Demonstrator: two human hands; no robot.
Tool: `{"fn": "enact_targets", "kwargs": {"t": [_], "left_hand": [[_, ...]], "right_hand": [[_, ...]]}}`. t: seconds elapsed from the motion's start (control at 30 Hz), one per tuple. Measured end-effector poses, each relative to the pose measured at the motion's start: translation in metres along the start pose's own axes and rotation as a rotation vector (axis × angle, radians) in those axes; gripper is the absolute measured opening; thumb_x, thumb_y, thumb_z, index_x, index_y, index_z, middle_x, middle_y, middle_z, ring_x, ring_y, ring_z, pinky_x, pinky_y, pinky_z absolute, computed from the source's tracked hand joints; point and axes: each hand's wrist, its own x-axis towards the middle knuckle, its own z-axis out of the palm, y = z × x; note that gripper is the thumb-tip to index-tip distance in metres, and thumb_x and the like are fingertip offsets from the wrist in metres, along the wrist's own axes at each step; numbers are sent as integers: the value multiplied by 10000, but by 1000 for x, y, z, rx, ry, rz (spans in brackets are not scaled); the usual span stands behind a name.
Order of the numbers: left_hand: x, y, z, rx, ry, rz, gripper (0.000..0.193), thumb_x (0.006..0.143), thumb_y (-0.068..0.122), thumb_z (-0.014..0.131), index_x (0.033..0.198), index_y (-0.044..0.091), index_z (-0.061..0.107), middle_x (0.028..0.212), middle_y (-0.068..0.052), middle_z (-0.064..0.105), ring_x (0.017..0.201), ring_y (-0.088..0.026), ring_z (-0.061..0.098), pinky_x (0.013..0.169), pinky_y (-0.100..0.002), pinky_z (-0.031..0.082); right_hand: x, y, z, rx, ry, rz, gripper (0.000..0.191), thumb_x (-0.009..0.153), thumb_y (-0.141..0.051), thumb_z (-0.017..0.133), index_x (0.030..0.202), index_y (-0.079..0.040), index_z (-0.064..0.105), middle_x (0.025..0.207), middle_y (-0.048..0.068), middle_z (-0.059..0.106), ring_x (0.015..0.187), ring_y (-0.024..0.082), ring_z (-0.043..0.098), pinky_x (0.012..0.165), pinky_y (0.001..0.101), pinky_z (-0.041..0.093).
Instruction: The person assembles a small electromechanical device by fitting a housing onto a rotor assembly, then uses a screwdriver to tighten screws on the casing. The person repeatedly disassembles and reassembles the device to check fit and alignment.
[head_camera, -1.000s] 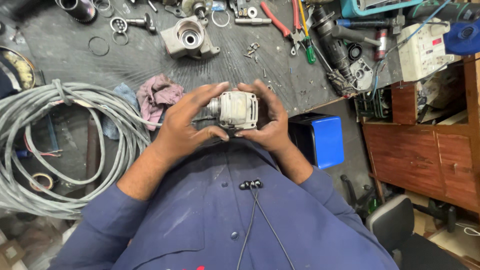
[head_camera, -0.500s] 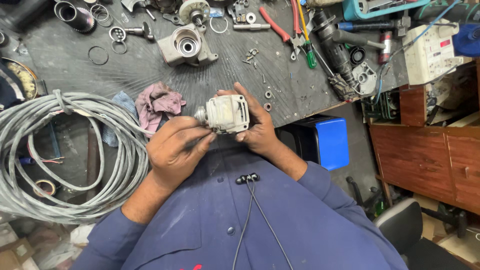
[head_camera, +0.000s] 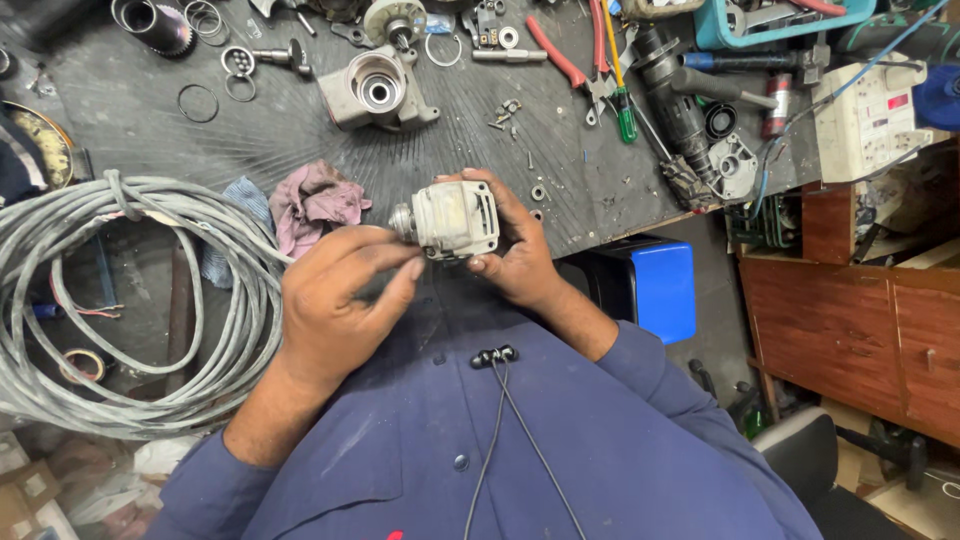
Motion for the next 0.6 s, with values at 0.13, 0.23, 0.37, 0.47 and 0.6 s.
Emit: {"fn": "enact_targets", "kwargs": {"t": [0.13, 0.23, 0.37, 0.47, 0.6], "left_hand": [[-2, -18, 16, -117, -26, 3, 736, 688, 241, 934, 1294, 3, 591, 1308, -173, 628, 1233, -331, 600, 1054, -391, 487], [-6, -27, 39, -680, -66, -128, 940, 754, 295, 950, 1491, 80, 406, 1501, -120, 468, 1417, -269, 501, 1200, -390, 447], [-12, -34, 47, -543, -62, -71, 855, 737, 221, 953, 1436, 59, 489, 1421, -138, 592, 1330, -276, 593, 1158, -402, 467], [-11, -35, 42, -454, -103, 13, 781, 713, 218, 966, 1360, 61, 556, 1354, -125, 622, 1247, -275, 624, 1095, -396, 504], [-3, -28, 38, -313, -169, 114, 776, 653, 272, 991, 1282, 48, 595, 1240, -104, 621, 1176, -293, 633, 1048, -442, 512]], "right_hand": [[-3, -1, -1, -57, -33, -17, 972, 924, -491, 812, 1624, -46, 305, 1601, 171, 484, 1489, 279, 496, 1268, 438, 413], [-7, 0, -2, -299, -56, -108, 949, 935, -466, 783, 1646, -60, 303, 1612, 157, 471, 1474, 264, 462, 1269, 421, 361], [-13, 2, -5, -477, -96, -185, 925, 905, -393, 783, 1640, -81, 317, 1600, 165, 464, 1437, 273, 451, 1264, 436, 330], [-16, 6, -6, -83, -119, -150, 868, 921, -260, 853, 1605, -131, 335, 1520, 128, 515, 1441, 281, 483, 1333, 509, 204], [-20, 2, -15, 16, -211, -172, 778, 847, -106, 885, 1503, -157, 469, 1456, 114, 553, 1427, 321, 525, 1354, 596, 148]]}}
